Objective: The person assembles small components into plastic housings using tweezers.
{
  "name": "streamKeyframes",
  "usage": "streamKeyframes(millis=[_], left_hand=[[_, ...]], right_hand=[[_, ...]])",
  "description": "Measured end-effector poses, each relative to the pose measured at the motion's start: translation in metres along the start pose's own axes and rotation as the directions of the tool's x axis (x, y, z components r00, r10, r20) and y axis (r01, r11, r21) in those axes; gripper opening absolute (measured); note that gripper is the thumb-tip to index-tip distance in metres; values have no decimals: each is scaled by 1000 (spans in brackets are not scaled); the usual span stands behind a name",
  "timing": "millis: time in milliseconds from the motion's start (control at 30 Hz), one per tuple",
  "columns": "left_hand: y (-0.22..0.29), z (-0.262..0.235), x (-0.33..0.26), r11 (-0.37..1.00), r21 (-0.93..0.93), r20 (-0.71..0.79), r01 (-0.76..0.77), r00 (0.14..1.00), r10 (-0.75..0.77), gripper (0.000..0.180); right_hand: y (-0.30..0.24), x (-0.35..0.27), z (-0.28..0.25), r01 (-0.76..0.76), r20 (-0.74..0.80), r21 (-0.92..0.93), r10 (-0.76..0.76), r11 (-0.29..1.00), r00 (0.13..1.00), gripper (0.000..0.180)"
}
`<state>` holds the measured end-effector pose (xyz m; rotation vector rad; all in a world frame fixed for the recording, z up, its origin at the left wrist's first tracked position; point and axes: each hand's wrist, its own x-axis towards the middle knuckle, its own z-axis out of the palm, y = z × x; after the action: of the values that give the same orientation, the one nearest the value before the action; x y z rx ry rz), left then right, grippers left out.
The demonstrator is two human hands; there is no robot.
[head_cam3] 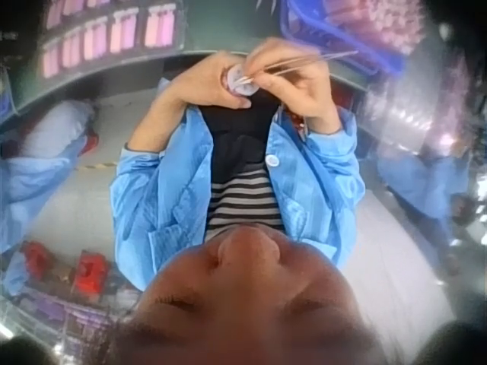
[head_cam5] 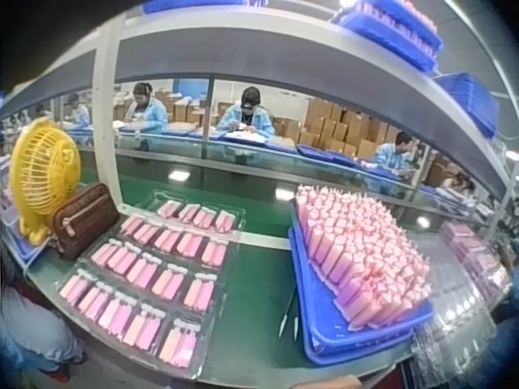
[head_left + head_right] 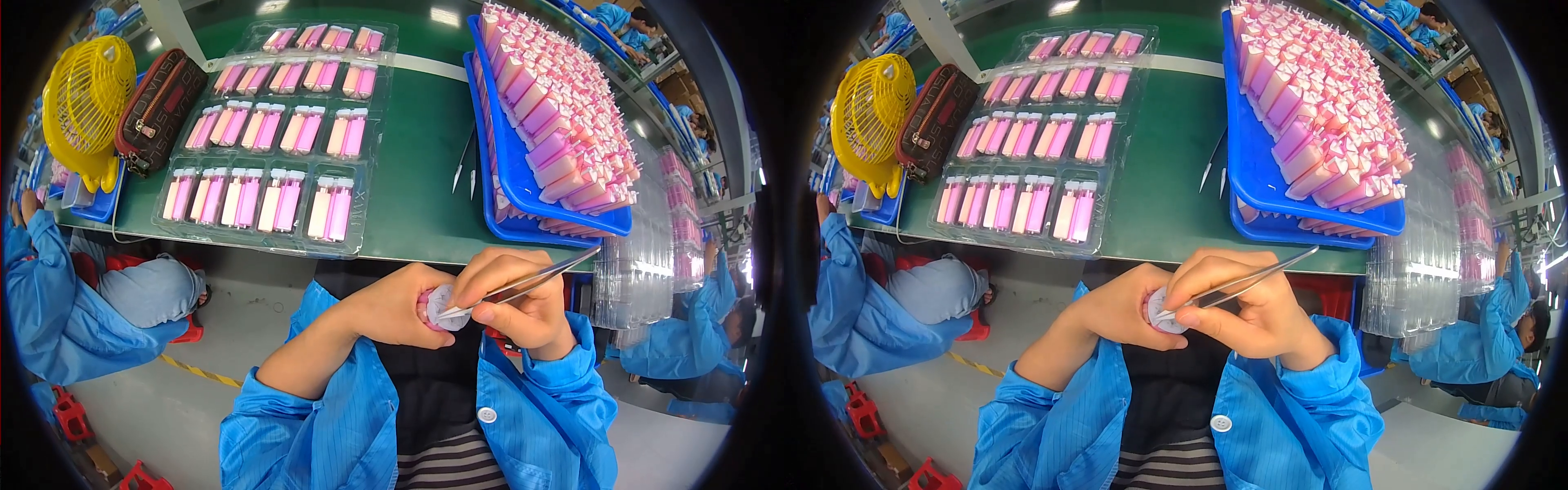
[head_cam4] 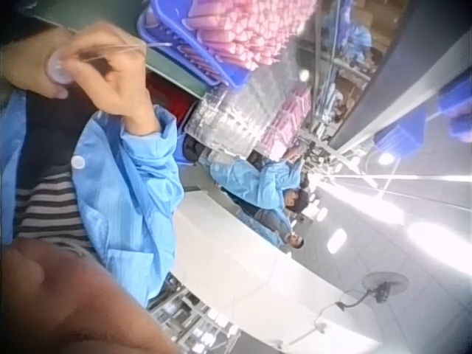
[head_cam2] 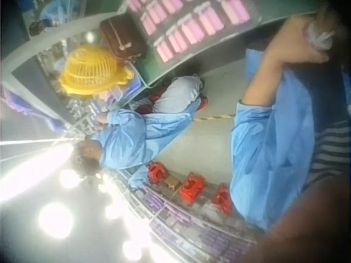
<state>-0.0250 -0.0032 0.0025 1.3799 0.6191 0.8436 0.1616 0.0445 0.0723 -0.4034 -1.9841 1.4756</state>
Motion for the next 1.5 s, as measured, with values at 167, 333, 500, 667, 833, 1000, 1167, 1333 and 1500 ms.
streamKeyframes(millis=[167,333,500,667,833,1000,1167,1333,1500], left_hand=[[3,-1,0,1000,-8,15,-7,1000,7,36],[3,-1,1,1000,11,26,-21,999,21,37],[1,-1,2,999,29,28,-28,999,28,37],[2,0,1,999,38,13,-4,1000,4,37],[2,1,2,999,-7,22,42,999,-42,34],[8,4,1,999,46,-89,1,996,3,31],[14,11,3,982,189,-257,1,965,48,26],[18,11,2,967,254,-297,6,952,72,23],[15,12,3,962,273,-310,-9,946,97,23]], right_hand=[[1,1,-1,17,6,28,-18,999,1000,13],[0,2,-1,20,16,15,-20,1000,1000,12],[1,0,-1,21,-23,27,-20,999,1000,9],[-2,1,-3,35,12,-44,-34,998,999,8],[-7,6,-2,126,68,-207,-114,970,991,14],[-4,1,-1,148,39,-229,-143,962,989,12],[5,-11,8,32,-230,18,-27,999,973,9],[5,-10,12,49,-237,-51,-60,997,970,9],[3,-9,12,53,-234,-64,-66,997,970,8]])
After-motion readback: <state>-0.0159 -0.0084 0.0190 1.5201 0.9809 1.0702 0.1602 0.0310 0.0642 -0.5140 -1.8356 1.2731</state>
